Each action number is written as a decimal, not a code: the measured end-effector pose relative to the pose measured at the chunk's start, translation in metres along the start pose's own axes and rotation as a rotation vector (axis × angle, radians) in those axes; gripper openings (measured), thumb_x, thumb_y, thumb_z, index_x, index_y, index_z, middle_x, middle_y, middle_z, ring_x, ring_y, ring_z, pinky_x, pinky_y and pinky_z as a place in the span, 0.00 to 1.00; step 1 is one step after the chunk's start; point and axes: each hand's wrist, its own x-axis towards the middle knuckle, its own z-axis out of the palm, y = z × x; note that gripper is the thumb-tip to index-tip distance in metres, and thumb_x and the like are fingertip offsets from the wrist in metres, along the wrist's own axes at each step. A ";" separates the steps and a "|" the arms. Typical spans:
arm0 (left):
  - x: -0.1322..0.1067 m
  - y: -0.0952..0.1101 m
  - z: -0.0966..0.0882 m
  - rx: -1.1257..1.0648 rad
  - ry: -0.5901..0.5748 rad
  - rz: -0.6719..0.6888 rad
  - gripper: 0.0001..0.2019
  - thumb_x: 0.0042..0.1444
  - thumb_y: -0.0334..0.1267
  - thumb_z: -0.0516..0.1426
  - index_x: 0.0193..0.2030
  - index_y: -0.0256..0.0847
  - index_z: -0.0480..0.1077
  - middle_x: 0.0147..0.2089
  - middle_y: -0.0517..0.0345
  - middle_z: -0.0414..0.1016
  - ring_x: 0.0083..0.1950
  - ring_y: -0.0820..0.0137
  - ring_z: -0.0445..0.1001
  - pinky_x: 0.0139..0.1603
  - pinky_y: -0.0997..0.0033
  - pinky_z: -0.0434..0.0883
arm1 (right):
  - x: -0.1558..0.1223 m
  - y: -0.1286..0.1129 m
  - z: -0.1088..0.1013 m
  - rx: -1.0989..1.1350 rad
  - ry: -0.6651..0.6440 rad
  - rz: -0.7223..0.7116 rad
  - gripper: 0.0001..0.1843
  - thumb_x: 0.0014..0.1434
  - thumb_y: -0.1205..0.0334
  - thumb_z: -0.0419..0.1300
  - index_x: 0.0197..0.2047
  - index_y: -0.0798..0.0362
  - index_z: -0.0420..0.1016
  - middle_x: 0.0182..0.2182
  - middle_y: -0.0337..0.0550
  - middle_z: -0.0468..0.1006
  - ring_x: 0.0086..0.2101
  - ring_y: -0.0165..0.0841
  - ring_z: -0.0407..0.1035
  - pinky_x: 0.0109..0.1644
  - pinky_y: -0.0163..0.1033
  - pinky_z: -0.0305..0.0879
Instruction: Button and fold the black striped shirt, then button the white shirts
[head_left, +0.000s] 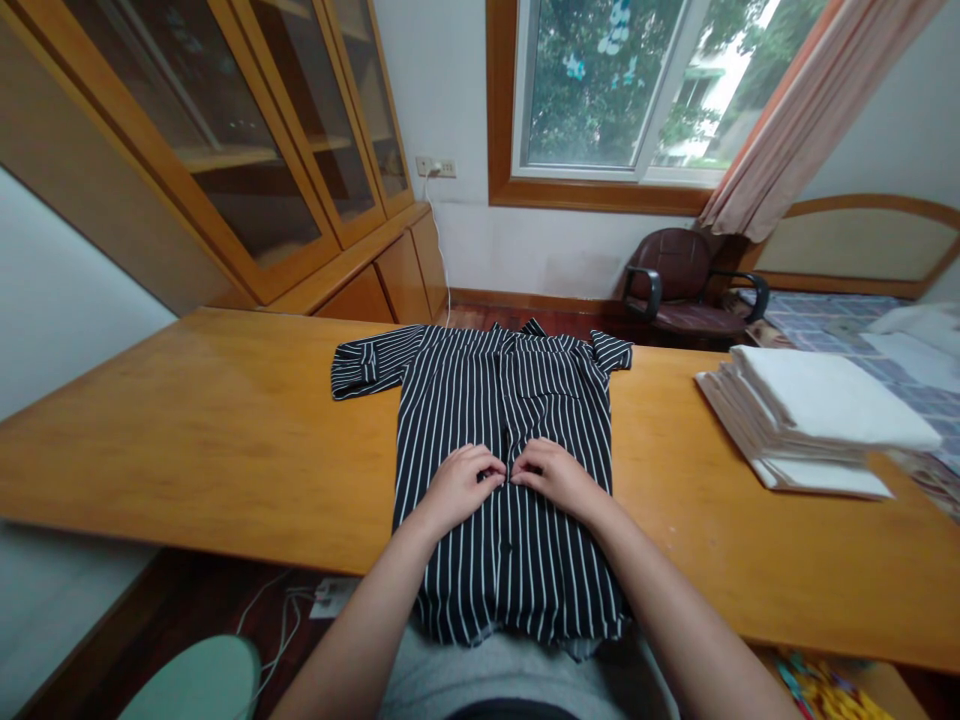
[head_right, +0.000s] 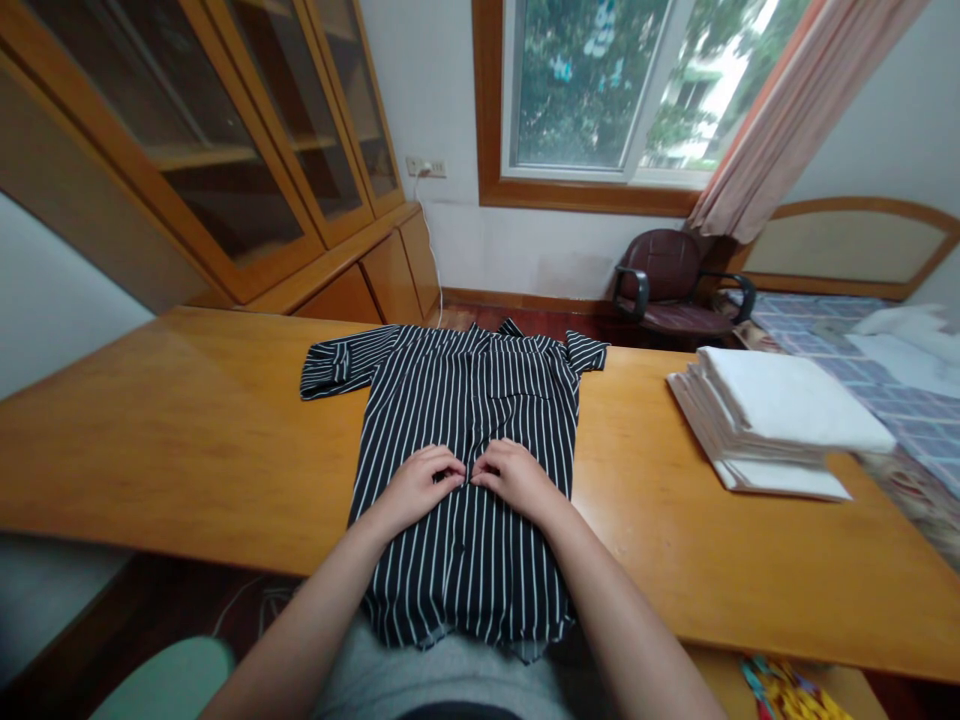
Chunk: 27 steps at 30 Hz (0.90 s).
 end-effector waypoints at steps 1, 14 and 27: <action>0.000 0.001 -0.001 -0.002 -0.003 -0.004 0.07 0.63 0.35 0.57 0.38 0.44 0.77 0.39 0.59 0.77 0.45 0.65 0.73 0.51 0.62 0.68 | 0.000 0.000 0.000 -0.001 -0.001 -0.004 0.04 0.58 0.67 0.69 0.34 0.51 0.78 0.31 0.37 0.75 0.36 0.32 0.68 0.46 0.39 0.62; -0.001 -0.001 0.001 0.024 0.010 0.006 0.03 0.60 0.35 0.60 0.38 0.44 0.77 0.39 0.60 0.77 0.44 0.66 0.73 0.50 0.64 0.67 | 0.000 0.002 0.002 -0.054 0.004 -0.019 0.03 0.57 0.63 0.70 0.34 0.51 0.81 0.29 0.39 0.75 0.35 0.34 0.67 0.44 0.39 0.62; 0.000 0.003 0.000 0.052 -0.007 0.001 0.05 0.62 0.38 0.59 0.37 0.45 0.78 0.38 0.59 0.77 0.43 0.66 0.72 0.48 0.63 0.67 | -0.002 0.004 0.001 -0.040 -0.021 -0.062 0.02 0.59 0.64 0.68 0.34 0.51 0.80 0.29 0.38 0.75 0.35 0.33 0.67 0.44 0.39 0.60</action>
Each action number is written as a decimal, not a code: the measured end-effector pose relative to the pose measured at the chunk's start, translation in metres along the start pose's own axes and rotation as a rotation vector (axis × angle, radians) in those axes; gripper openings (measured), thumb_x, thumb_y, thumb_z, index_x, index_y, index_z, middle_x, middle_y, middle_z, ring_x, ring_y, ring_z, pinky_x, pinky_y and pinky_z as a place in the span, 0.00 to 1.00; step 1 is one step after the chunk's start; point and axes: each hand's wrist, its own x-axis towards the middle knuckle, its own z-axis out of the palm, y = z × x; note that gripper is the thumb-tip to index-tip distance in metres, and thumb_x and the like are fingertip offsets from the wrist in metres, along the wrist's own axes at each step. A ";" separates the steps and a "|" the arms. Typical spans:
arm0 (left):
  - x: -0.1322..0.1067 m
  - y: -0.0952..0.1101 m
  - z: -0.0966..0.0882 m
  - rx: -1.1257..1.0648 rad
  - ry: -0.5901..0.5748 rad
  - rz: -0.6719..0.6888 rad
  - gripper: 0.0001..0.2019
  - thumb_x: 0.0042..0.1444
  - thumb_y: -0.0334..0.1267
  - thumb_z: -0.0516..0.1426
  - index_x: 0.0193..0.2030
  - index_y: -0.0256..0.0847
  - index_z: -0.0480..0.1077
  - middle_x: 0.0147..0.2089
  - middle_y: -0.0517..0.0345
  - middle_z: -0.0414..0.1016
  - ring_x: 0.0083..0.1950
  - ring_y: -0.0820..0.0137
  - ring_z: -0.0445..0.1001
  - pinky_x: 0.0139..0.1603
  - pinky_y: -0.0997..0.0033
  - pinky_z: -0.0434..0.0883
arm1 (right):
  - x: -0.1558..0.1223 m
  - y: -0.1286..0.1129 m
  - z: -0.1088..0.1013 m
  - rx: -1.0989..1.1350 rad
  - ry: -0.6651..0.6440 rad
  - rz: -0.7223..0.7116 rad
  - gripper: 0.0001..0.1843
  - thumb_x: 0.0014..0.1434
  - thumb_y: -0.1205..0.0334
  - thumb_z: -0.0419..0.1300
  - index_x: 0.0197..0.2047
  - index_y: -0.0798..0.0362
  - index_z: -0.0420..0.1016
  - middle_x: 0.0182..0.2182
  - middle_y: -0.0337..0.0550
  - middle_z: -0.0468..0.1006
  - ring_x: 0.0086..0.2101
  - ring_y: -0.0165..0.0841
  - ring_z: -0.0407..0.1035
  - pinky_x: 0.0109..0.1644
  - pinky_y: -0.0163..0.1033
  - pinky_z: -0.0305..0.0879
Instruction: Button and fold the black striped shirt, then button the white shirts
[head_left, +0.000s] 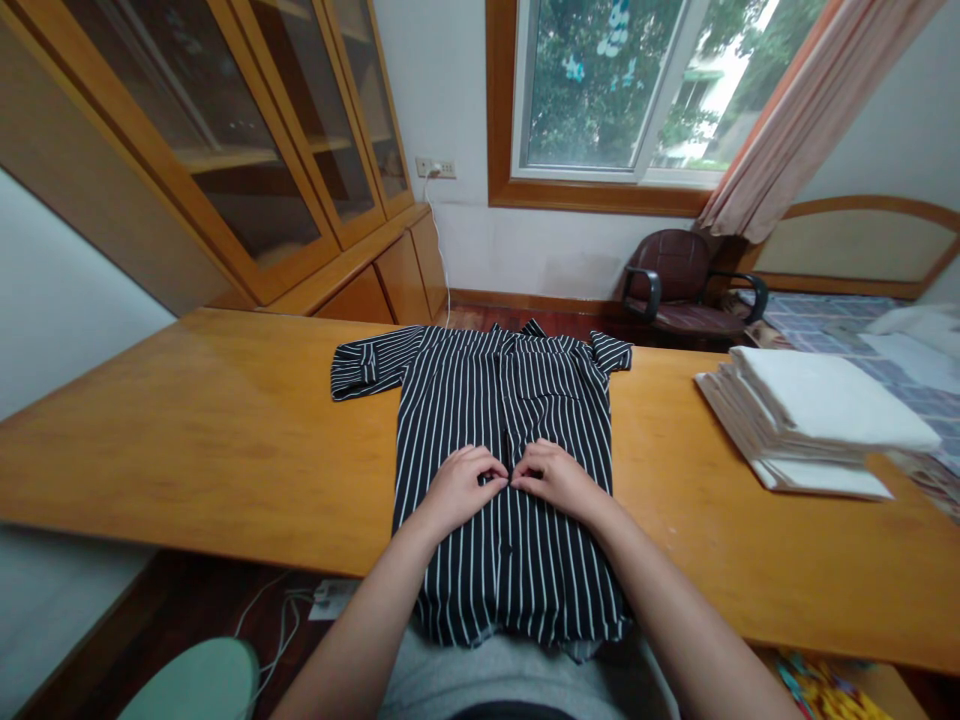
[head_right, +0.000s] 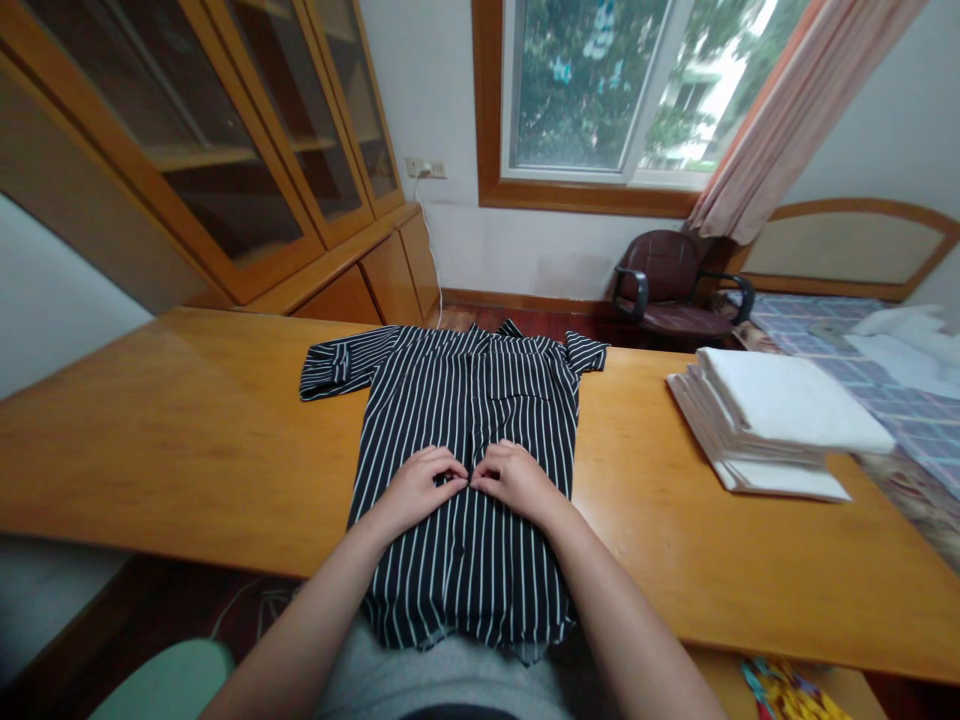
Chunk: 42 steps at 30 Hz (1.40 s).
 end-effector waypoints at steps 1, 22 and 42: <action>0.000 -0.001 0.000 0.003 -0.001 0.001 0.05 0.62 0.38 0.60 0.37 0.45 0.78 0.38 0.59 0.77 0.43 0.66 0.72 0.48 0.64 0.67 | 0.000 0.000 0.001 -0.011 0.002 0.000 0.02 0.59 0.64 0.68 0.34 0.51 0.80 0.29 0.38 0.75 0.35 0.33 0.67 0.44 0.39 0.60; 0.002 -0.002 0.001 0.017 -0.011 0.005 0.08 0.64 0.40 0.58 0.37 0.45 0.78 0.37 0.59 0.76 0.43 0.65 0.71 0.47 0.65 0.66 | -0.001 -0.003 0.001 -0.074 0.018 0.033 0.05 0.60 0.60 0.67 0.37 0.51 0.76 0.32 0.40 0.74 0.37 0.34 0.68 0.43 0.39 0.62; 0.001 -0.005 0.003 0.009 0.003 0.033 0.08 0.65 0.39 0.57 0.38 0.44 0.78 0.38 0.59 0.77 0.44 0.66 0.72 0.48 0.65 0.66 | -0.004 -0.005 -0.002 -0.081 0.037 -0.002 0.06 0.63 0.61 0.65 0.36 0.52 0.72 0.32 0.40 0.71 0.37 0.35 0.66 0.42 0.38 0.62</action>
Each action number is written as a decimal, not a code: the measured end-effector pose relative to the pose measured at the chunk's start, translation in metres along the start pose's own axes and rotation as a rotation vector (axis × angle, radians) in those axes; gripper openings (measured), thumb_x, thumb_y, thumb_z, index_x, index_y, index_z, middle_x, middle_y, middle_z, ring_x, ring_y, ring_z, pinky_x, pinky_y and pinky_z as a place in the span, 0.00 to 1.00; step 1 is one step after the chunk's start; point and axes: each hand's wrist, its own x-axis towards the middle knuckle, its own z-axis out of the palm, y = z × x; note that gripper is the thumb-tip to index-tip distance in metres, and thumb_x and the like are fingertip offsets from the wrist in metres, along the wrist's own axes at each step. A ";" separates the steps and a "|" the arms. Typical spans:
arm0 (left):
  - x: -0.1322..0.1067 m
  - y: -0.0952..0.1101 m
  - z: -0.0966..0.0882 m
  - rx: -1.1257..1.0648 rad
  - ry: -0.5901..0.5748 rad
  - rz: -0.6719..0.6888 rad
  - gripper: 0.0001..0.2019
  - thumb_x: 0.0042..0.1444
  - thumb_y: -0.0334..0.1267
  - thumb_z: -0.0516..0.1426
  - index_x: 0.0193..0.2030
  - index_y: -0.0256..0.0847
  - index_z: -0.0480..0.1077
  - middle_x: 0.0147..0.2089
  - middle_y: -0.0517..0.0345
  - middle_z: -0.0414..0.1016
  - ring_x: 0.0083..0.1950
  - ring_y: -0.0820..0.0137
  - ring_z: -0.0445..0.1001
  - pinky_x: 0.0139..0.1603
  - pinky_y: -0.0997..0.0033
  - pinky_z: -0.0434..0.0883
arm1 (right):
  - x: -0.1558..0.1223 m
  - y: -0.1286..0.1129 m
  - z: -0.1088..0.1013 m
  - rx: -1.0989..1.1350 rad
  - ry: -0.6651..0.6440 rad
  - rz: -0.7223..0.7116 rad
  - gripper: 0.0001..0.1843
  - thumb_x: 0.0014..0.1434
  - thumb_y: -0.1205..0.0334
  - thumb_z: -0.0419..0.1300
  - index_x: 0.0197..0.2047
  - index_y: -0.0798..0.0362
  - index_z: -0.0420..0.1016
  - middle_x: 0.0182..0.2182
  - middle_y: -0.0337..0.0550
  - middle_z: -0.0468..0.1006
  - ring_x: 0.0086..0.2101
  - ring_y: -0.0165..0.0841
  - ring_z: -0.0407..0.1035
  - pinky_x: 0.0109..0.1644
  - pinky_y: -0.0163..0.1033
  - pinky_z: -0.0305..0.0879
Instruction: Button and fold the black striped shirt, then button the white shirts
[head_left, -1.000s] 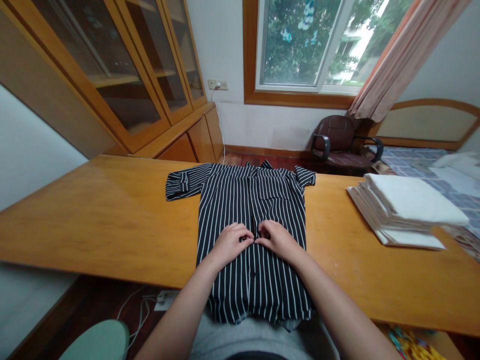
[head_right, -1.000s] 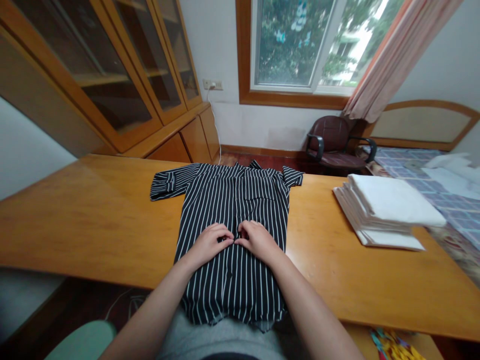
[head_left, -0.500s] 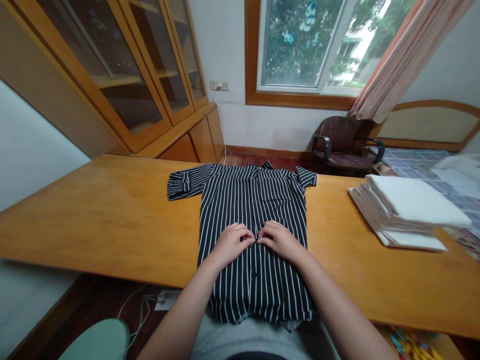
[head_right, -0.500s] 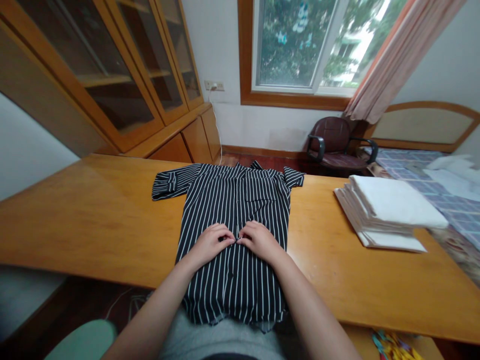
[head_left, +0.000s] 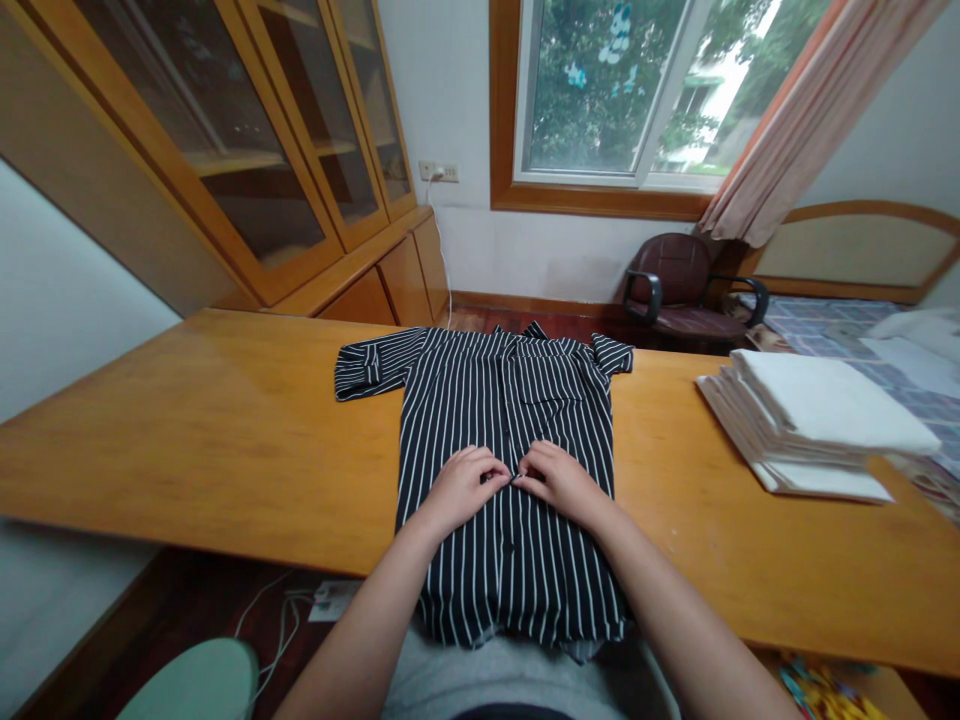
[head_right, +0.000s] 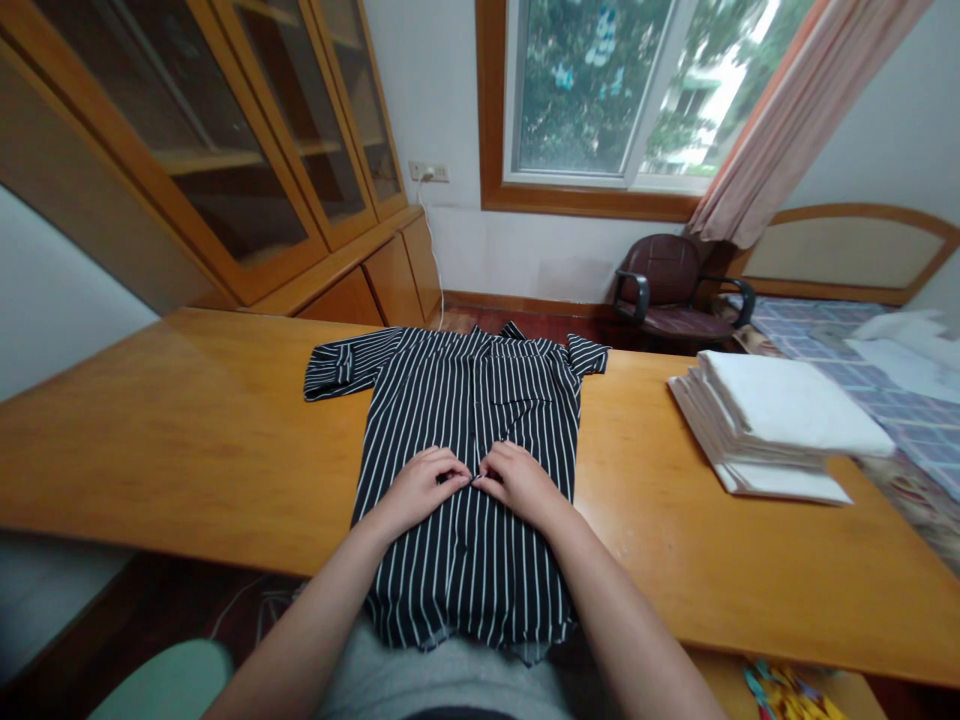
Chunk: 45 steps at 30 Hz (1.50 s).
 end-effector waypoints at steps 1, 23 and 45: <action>0.000 0.000 0.000 -0.003 0.002 0.001 0.07 0.65 0.39 0.57 0.39 0.44 0.78 0.38 0.59 0.77 0.44 0.66 0.72 0.48 0.65 0.66 | 0.000 0.000 0.000 0.001 0.003 -0.001 0.07 0.63 0.61 0.65 0.36 0.52 0.72 0.32 0.40 0.71 0.37 0.35 0.66 0.42 0.38 0.62; -0.002 0.004 -0.005 -0.007 0.099 -0.001 0.11 0.63 0.34 0.56 0.49 0.45 0.76 0.49 0.56 0.77 0.54 0.63 0.70 0.57 0.57 0.69 | -0.003 0.003 -0.010 0.126 0.114 0.108 0.03 0.64 0.65 0.61 0.37 0.51 0.70 0.33 0.39 0.71 0.37 0.34 0.66 0.43 0.39 0.62; 0.019 -0.023 0.010 0.310 0.129 0.051 0.21 0.68 0.38 0.49 0.66 0.45 0.63 0.69 0.53 0.65 0.72 0.63 0.59 0.74 0.50 0.54 | -0.013 -0.032 -0.017 0.065 -0.149 -0.174 0.12 0.63 0.62 0.63 0.50 0.48 0.77 0.47 0.44 0.76 0.49 0.38 0.69 0.56 0.47 0.67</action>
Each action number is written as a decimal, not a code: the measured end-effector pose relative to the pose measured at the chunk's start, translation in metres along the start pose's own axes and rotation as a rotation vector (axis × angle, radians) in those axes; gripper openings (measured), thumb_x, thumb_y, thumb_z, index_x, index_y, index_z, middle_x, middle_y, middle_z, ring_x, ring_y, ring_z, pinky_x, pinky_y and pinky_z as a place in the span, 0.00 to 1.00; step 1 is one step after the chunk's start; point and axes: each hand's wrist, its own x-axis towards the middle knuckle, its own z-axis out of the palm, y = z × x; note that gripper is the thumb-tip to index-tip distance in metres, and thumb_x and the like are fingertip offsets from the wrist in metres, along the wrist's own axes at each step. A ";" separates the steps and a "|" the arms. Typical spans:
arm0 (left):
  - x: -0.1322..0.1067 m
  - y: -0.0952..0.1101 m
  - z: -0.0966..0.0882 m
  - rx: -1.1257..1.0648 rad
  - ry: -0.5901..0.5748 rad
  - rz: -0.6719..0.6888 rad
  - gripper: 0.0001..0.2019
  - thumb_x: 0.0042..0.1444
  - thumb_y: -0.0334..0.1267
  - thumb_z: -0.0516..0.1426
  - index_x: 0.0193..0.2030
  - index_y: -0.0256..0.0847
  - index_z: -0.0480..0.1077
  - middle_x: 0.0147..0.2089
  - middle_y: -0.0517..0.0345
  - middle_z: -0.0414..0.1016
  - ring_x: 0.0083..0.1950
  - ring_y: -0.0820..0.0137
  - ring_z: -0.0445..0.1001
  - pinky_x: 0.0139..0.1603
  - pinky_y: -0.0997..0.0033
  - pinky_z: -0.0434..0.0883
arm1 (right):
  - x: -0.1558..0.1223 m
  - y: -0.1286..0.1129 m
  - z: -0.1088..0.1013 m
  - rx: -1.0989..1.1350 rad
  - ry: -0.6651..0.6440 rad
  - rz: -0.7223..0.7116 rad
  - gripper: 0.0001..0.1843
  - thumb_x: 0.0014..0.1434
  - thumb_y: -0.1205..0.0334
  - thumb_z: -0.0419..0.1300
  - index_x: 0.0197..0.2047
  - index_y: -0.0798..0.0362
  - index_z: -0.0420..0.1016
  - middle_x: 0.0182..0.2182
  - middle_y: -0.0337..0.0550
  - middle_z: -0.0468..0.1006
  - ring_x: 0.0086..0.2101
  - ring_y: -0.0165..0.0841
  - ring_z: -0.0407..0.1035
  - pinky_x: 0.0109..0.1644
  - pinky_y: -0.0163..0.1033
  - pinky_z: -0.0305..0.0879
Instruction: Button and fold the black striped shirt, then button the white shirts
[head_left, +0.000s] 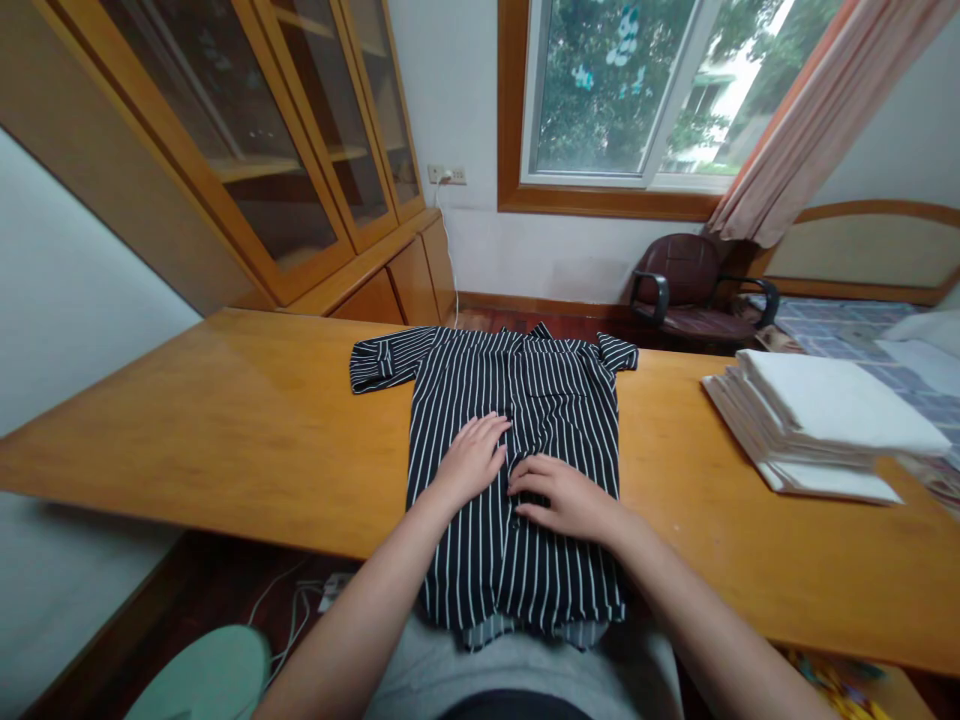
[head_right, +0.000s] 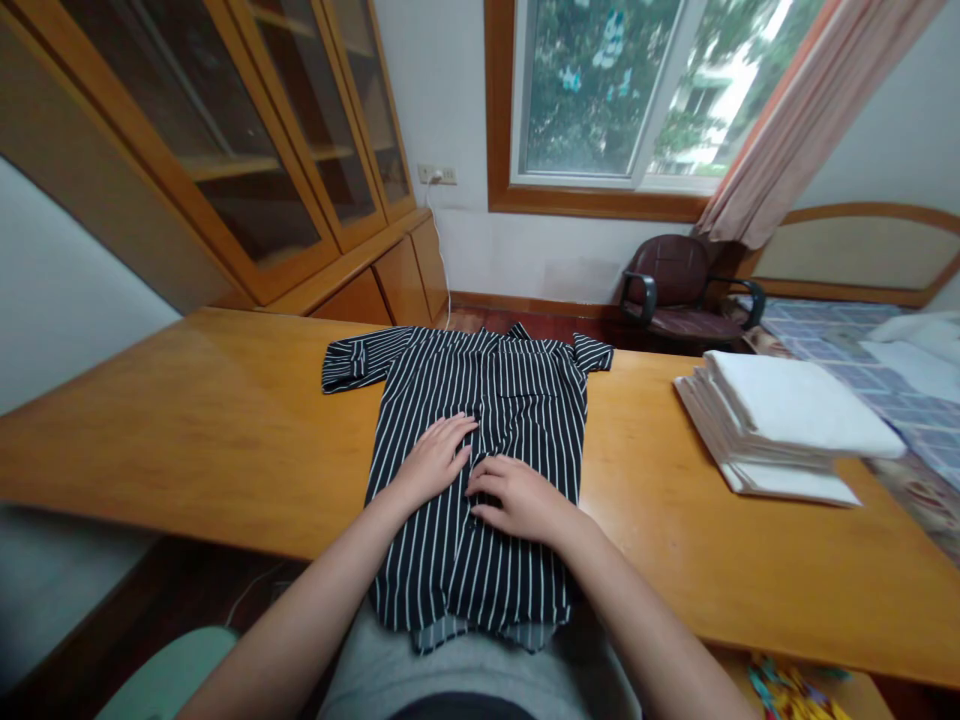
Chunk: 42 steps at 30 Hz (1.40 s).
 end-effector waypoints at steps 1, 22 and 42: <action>0.000 0.000 0.000 -0.014 0.017 -0.004 0.20 0.67 0.37 0.49 0.65 0.44 0.63 0.68 0.53 0.66 0.71 0.63 0.61 0.74 0.50 0.55 | 0.000 -0.003 0.002 0.016 -0.043 -0.002 0.14 0.62 0.62 0.64 0.52 0.48 0.76 0.49 0.44 0.75 0.50 0.38 0.69 0.56 0.47 0.67; -0.035 0.039 -0.050 -0.320 -0.394 0.017 0.04 0.59 0.37 0.60 0.36 0.43 0.77 0.37 0.60 0.75 0.43 0.66 0.73 0.48 0.67 0.67 | -0.020 -0.001 0.020 0.080 0.022 0.072 0.05 0.62 0.57 0.66 0.39 0.49 0.80 0.37 0.41 0.74 0.41 0.36 0.66 0.47 0.41 0.63; -0.033 0.032 -0.031 -0.361 -0.315 -0.017 0.05 0.59 0.38 0.61 0.33 0.43 0.76 0.35 0.61 0.78 0.42 0.66 0.69 0.45 0.66 0.64 | -0.009 0.005 0.013 0.037 0.032 0.106 0.04 0.60 0.63 0.66 0.40 0.49 0.78 0.37 0.41 0.74 0.42 0.36 0.66 0.48 0.42 0.64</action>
